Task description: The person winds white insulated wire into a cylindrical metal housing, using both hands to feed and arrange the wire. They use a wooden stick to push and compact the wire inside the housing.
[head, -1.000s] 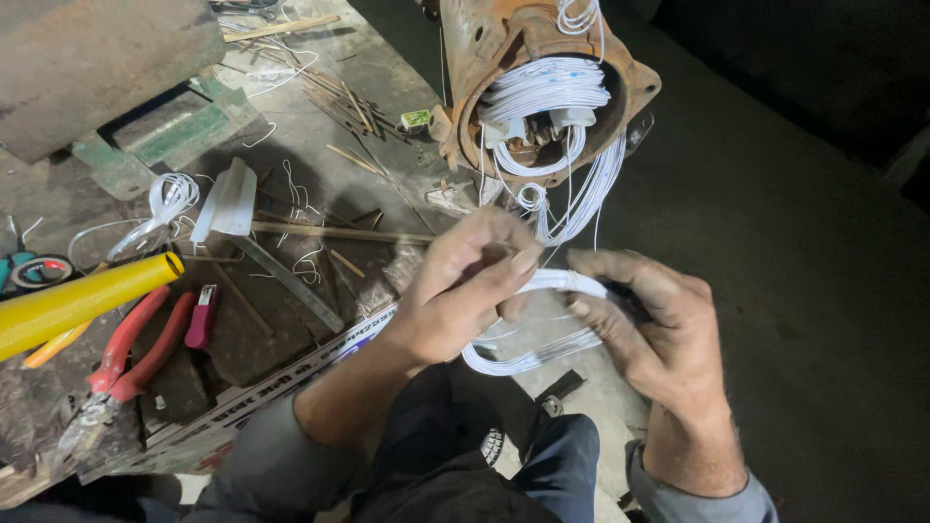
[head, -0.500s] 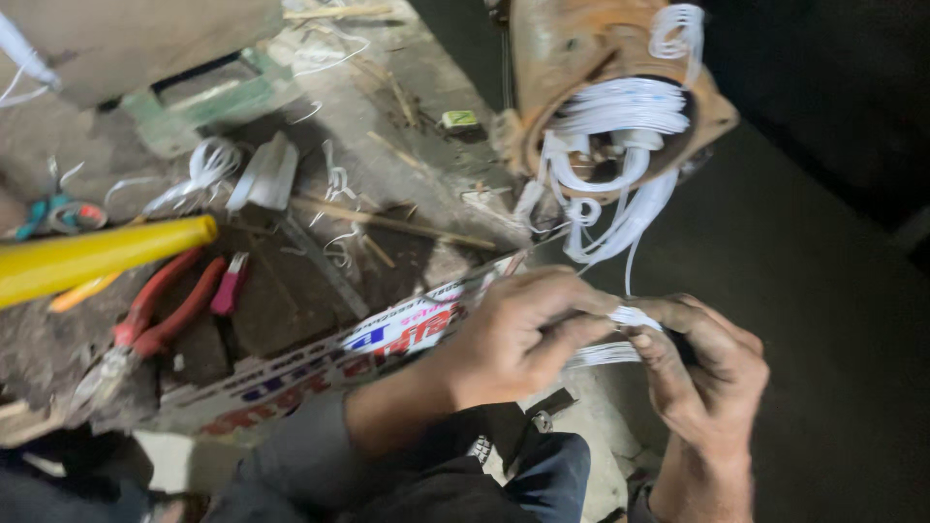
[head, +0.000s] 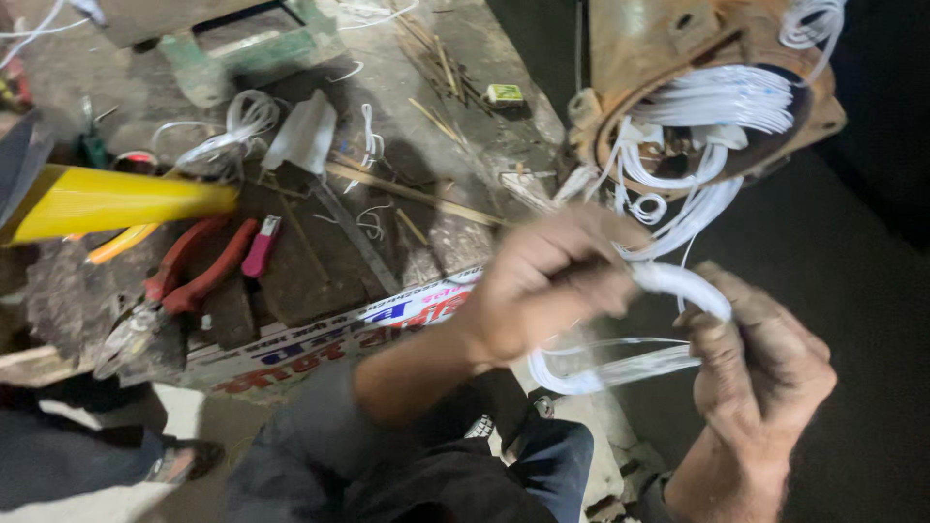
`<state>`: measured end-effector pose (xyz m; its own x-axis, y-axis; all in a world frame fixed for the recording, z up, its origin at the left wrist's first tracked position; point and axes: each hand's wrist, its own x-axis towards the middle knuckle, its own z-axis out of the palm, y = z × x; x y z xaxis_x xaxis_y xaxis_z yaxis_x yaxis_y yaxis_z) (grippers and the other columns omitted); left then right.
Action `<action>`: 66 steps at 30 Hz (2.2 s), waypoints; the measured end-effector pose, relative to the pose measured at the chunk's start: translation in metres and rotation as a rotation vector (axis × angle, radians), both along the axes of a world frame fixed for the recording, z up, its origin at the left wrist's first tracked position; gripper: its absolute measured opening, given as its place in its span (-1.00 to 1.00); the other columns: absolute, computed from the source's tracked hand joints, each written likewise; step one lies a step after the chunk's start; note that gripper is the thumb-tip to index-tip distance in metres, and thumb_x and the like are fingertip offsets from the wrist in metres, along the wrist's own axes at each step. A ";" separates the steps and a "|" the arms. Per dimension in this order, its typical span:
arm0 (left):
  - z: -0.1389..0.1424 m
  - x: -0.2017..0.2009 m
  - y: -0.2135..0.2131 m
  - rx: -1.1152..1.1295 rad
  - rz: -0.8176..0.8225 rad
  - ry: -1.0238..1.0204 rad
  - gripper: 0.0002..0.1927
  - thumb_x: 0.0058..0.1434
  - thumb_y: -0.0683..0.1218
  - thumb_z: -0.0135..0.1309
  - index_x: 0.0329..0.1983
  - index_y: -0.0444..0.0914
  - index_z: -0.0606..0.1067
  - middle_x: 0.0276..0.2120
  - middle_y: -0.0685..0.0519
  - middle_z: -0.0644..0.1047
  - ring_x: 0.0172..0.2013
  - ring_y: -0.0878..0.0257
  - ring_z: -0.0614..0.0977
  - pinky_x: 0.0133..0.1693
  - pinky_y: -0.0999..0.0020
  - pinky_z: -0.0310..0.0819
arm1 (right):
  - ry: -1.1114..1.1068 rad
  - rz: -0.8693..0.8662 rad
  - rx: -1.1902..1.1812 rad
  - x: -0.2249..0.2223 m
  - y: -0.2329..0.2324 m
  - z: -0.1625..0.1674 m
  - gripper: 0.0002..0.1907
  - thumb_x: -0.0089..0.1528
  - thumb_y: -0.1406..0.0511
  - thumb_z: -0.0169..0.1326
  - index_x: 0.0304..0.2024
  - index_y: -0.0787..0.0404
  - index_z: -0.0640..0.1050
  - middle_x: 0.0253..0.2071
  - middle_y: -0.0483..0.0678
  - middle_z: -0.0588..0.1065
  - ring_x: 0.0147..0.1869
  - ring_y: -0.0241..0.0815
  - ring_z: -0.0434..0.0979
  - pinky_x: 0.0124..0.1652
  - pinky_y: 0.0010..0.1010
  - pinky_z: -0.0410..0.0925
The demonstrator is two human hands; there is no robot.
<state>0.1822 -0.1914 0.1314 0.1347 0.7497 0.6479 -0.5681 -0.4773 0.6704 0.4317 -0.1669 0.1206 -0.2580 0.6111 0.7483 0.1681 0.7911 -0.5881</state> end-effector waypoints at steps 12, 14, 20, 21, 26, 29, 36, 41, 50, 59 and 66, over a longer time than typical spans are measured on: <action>0.028 -0.024 -0.004 0.026 -0.008 0.189 -0.75 0.30 -0.20 0.27 -0.01 -0.33 0.50 0.06 -0.11 0.52 0.06 0.18 0.51 0.13 0.21 0.47 | 0.459 0.021 -0.068 0.008 0.013 -0.023 -0.65 0.52 0.17 0.16 0.07 0.38 0.57 -0.45 -0.04 0.45 -0.54 -0.40 0.32 -0.51 -0.62 0.20; 0.028 -0.032 -0.003 0.188 -0.036 0.298 -0.70 0.23 -0.15 0.32 -0.04 -0.22 0.48 0.40 -0.10 0.36 0.47 0.13 0.35 0.45 0.08 0.29 | 0.446 0.082 -0.109 0.010 0.016 -0.021 -0.66 0.50 0.16 0.15 0.06 0.36 0.57 -0.49 -0.04 0.44 -0.58 -0.41 0.31 -0.56 -0.62 0.20; 0.021 -0.020 0.012 0.302 -0.103 0.395 -0.27 -0.01 -0.02 0.45 0.27 -0.21 0.50 0.34 -0.11 0.39 0.40 0.07 0.30 0.52 0.07 -0.03 | 0.539 0.156 -0.299 0.008 0.015 -0.027 -0.68 0.48 0.20 0.13 0.01 0.40 0.57 -0.51 -0.04 0.41 -0.52 -0.37 0.31 -0.48 -0.55 0.19; 0.021 -0.017 0.014 0.366 -0.072 0.403 -0.19 -0.04 0.01 0.45 0.33 -0.17 0.47 0.35 -0.08 0.35 0.41 0.09 0.27 0.53 0.10 -0.08 | 0.496 0.159 -0.368 0.010 0.016 -0.027 -0.67 0.47 0.21 0.12 0.00 0.42 0.57 -0.48 -0.03 0.43 -0.50 -0.35 0.32 -0.47 -0.54 0.20; 0.029 -0.006 0.025 0.464 -0.141 0.275 0.16 -0.05 0.09 0.51 0.57 -0.09 0.13 0.47 0.01 0.23 0.45 0.17 0.25 0.53 0.13 0.01 | 0.340 0.162 -0.555 0.014 0.021 -0.017 -0.66 0.44 0.25 0.07 0.01 0.48 0.58 -0.43 0.00 0.47 -0.47 -0.32 0.37 -0.48 -0.54 0.22; 0.027 0.001 0.036 0.534 -0.113 0.172 0.19 -0.02 0.00 0.45 0.63 -0.03 0.03 0.50 0.13 0.20 0.47 0.24 0.27 0.52 0.17 0.07 | 0.339 0.099 -0.568 0.008 0.015 -0.011 -0.61 0.43 0.23 0.10 0.10 0.48 0.57 -0.25 0.08 0.52 -0.29 -0.19 0.49 -0.32 -0.40 0.42; 0.014 -0.003 0.028 0.427 0.084 0.075 0.13 -0.02 -0.03 0.38 0.59 -0.13 0.04 0.52 0.04 0.12 0.38 0.12 0.38 0.42 0.06 0.35 | 0.234 -0.103 -0.175 0.004 -0.036 -0.015 0.24 0.03 -0.18 0.33 0.49 0.33 0.10 0.46 0.15 0.22 0.55 0.03 0.26 0.47 -0.16 0.23; 0.010 0.008 0.017 0.452 0.205 0.135 0.18 0.03 -0.01 0.40 0.63 -0.08 -0.04 0.56 -0.02 0.01 0.46 0.06 0.24 0.44 0.00 0.28 | 0.230 0.138 -0.288 -0.005 -0.056 -0.054 0.65 -0.24 -0.24 0.44 0.64 0.24 -0.13 0.67 0.17 -0.04 0.72 0.20 0.09 0.55 0.06 0.20; -0.018 0.021 0.008 0.384 0.228 0.071 0.12 0.10 -0.09 0.36 0.64 -0.06 -0.02 0.54 -0.01 0.07 0.48 0.10 0.22 0.44 -0.02 0.30 | 0.182 -0.018 -0.324 -0.001 -0.062 -0.069 0.72 -0.31 -0.14 0.51 0.61 0.16 -0.27 0.70 0.18 -0.23 0.74 0.24 -0.06 0.41 0.15 0.22; -0.023 0.015 -0.006 0.252 0.131 0.183 0.12 0.00 -0.02 0.37 0.60 -0.05 0.05 0.40 0.11 0.21 0.37 0.23 0.35 0.41 0.11 0.29 | 0.118 0.141 -0.366 0.011 -0.077 -0.076 0.71 -0.32 -0.08 0.54 0.65 0.03 -0.24 0.59 0.17 -0.03 0.38 0.02 0.28 0.17 -0.14 0.47; -0.016 0.012 -0.001 0.319 0.113 0.229 0.17 -0.03 0.04 0.37 0.64 -0.05 0.05 0.32 0.01 0.27 0.32 0.20 0.36 0.43 0.13 0.28 | -0.008 -0.089 -0.182 0.010 -0.084 -0.072 0.75 -0.47 -0.09 0.48 0.66 -0.16 -0.19 0.59 0.11 -0.05 0.51 0.02 0.16 0.28 -0.17 0.27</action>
